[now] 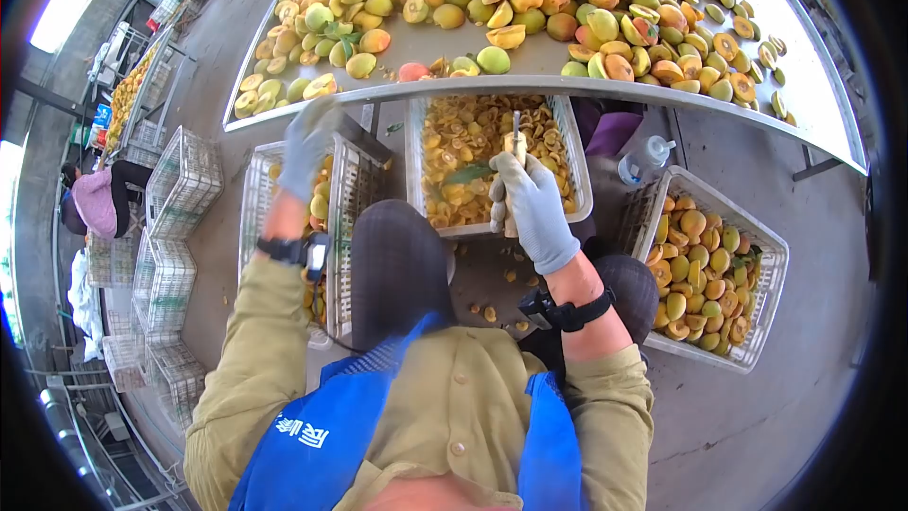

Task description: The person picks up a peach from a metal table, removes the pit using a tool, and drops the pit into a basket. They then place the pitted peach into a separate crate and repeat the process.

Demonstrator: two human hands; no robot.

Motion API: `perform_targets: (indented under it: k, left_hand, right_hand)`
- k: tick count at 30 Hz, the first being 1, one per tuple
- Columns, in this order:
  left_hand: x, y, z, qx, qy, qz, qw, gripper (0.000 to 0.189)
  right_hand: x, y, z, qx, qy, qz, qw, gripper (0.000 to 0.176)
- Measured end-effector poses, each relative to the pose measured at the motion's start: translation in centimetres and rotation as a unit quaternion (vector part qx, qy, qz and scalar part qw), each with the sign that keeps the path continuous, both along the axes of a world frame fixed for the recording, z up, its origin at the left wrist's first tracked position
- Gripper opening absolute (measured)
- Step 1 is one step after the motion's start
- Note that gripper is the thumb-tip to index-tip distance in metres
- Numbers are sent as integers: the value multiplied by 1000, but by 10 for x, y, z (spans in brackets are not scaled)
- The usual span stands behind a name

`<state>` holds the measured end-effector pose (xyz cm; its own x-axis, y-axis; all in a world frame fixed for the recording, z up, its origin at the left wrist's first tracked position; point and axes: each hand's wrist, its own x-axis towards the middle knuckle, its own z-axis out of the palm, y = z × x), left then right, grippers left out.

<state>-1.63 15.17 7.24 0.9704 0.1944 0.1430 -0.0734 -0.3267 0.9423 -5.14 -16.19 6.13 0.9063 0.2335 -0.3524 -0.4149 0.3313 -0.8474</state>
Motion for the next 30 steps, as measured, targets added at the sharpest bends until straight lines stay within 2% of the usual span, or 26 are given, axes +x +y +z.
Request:
perform_targets:
  k: [2,4,6,9,12,15,16,17,19,22,26,29,30]
  left_hand:
    - [58,-31,-15,0,-2,-95,996,32]
    - [114,-75,-20,219,-66,-123,966,33]
    - [155,-116,-14,265,-23,-89,960,37]
    - [220,-143,-29,354,-7,-71,932,42]
    - [262,-168,-40,414,113,-63,901,44]
    - [283,-177,-53,405,131,-45,904,45]
    - [290,-170,-69,203,62,-132,968,45]
    - [297,-166,-82,129,67,-154,977,48]
    - [292,-164,-77,131,101,-173,971,54]
    - [292,-158,-72,254,125,-152,947,61]
    - [269,-158,-54,367,77,-152,915,58]
    - [281,-147,-73,331,59,-221,915,48]
    - [268,-152,-61,347,80,-273,894,45]
  right_hand:
    - [0,-2,-5,-19,-8,-42,999,20]
    - [0,-9,-5,-8,-14,-82,997,21]
    - [1,-16,-5,-11,-10,-111,994,20]
    - [3,-22,7,-29,-8,-115,993,20]
    - [7,-22,12,17,3,-108,994,19]
    - [4,-32,19,15,7,-47,999,25]
    - [1,-36,20,22,7,-36,999,26]
    - [2,-35,22,29,-5,-20,999,26]
    - [-1,-33,23,34,-9,-15,999,26]
    - [-4,-31,22,42,-11,-7,999,27]
    - [-4,-28,16,23,-10,5,1000,27]
    - [-6,-22,15,22,-7,-6,1000,30]
    - [-6,-20,15,22,-7,-8,1000,31]
